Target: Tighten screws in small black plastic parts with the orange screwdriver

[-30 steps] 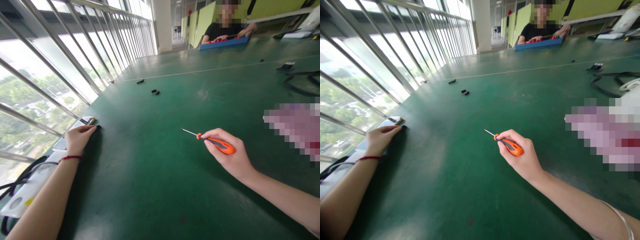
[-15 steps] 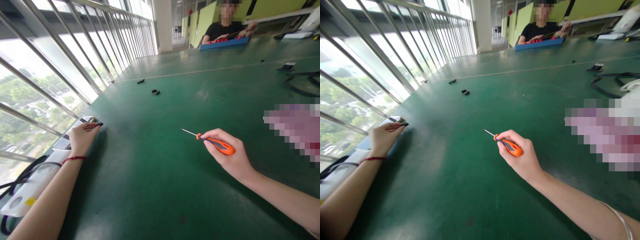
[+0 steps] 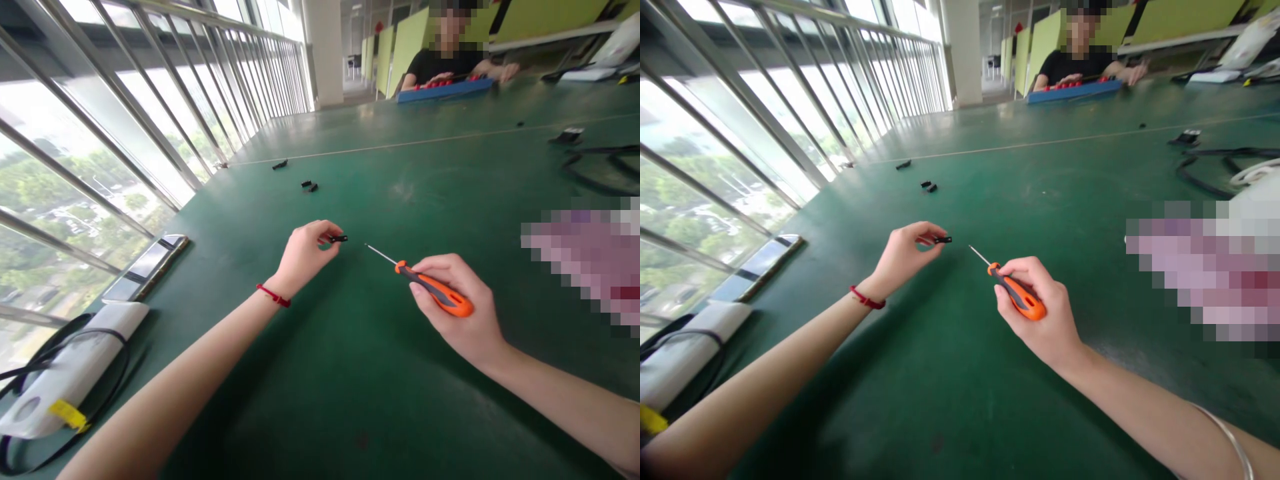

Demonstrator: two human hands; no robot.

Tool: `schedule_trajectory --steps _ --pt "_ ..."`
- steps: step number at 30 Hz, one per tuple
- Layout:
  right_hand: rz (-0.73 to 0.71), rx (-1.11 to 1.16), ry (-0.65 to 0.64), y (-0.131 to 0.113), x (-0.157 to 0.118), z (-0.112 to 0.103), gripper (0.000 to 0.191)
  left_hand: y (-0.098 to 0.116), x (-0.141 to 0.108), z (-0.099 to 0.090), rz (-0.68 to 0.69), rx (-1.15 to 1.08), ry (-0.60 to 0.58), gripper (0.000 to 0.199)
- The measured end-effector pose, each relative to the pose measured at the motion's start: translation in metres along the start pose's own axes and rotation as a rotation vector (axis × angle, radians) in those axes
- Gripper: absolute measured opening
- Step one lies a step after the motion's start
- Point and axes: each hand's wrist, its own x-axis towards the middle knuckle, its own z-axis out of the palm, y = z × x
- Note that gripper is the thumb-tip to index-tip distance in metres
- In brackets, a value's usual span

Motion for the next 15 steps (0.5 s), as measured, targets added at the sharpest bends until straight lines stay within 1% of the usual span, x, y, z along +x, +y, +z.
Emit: schedule_trajectory --steps 3,7,10,15 --pt "-0.016 -0.004 0.021 0.000 0.001 0.000 0.016 0.010 0.007 0.018 0.056 -0.009 -0.003 0.016" --pt "-0.028 -0.020 0.020 0.000 0.001 -0.001 0.013 0.011 0.002 0.035 0.057 -0.033 -0.006 0.016" --pt "-0.029 -0.023 0.018 0.000 0.000 -0.002 0.011 0.009 -0.004 0.039 0.054 -0.014 -0.033 0.015" --pt "-0.022 -0.027 0.027 -0.001 0.001 -0.002 0.010 0.009 -0.007 0.040 0.069 0.012 -0.032 0.015"
